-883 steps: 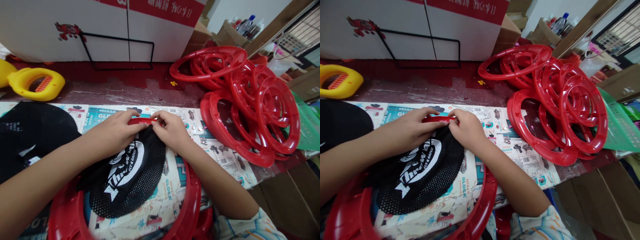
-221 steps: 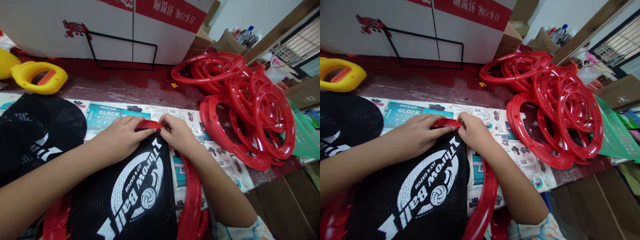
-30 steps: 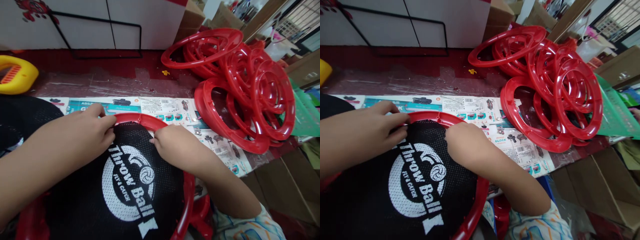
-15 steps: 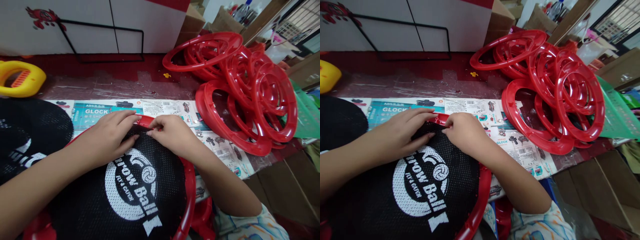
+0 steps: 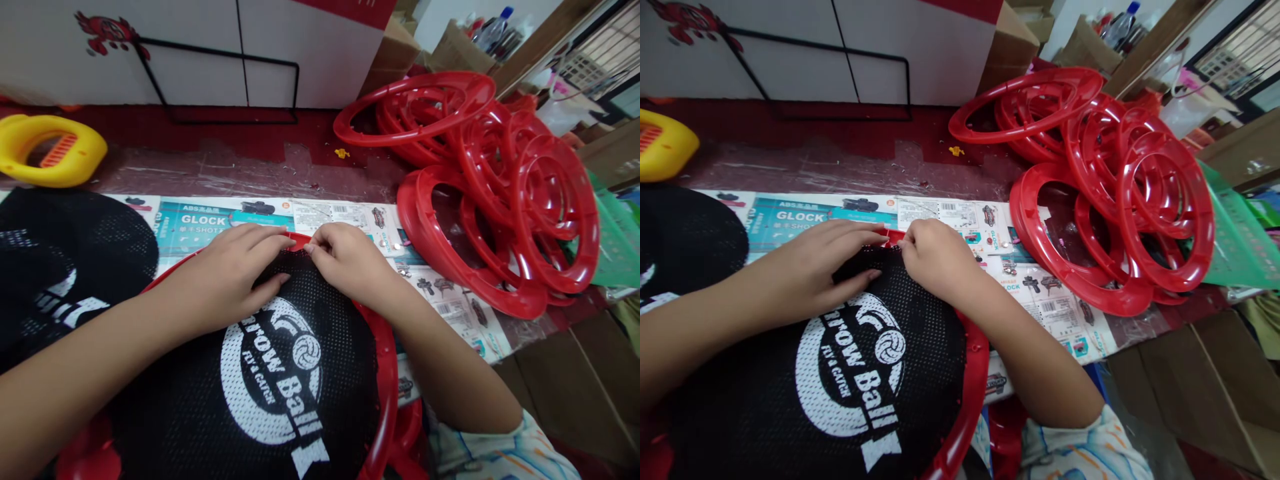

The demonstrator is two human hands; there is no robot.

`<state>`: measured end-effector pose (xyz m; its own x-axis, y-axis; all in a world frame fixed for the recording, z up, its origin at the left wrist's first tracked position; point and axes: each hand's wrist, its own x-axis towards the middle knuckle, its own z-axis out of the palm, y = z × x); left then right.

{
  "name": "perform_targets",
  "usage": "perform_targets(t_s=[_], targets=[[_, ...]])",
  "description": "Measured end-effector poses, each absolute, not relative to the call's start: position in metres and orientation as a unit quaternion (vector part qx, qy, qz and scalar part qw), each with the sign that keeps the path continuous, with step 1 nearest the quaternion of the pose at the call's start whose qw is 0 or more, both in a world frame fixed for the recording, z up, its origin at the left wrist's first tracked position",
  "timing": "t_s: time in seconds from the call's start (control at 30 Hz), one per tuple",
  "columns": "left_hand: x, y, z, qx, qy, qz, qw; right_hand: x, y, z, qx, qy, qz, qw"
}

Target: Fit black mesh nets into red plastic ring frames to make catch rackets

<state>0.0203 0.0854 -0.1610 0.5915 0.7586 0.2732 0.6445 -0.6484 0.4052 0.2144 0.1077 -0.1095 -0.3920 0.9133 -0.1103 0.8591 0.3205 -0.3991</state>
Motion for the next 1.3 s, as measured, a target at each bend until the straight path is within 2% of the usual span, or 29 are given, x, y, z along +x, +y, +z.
perform_targets(t_s=[0.17,0.67,0.93,1.0,1.17,1.3], targets=[[0.019,0.087,-0.161,0.883,0.394,0.212,0.143,0.214,0.11,-0.118,-0.531,-0.826,0.167,0.085],[0.023,0.083,-0.163,0.899,0.39,0.188,0.064,0.213,0.111,-0.117,-0.551,-0.819,0.157,0.032],[0.022,0.084,-0.165,0.901,0.4,0.163,0.044,0.222,0.104,-0.092,-0.561,-0.809,0.175,0.016],[0.021,0.085,-0.166,0.9,0.402,0.164,0.043,0.227,0.1,-0.081,-0.575,-0.801,0.17,-0.004],[0.021,0.086,-0.166,0.886,0.429,0.17,0.041,0.226,0.089,-0.072,-0.522,-0.826,0.168,-0.127],[0.022,0.084,-0.166,0.882,0.436,0.174,0.04,0.219,0.085,-0.079,-0.522,-0.834,0.112,-0.143]])
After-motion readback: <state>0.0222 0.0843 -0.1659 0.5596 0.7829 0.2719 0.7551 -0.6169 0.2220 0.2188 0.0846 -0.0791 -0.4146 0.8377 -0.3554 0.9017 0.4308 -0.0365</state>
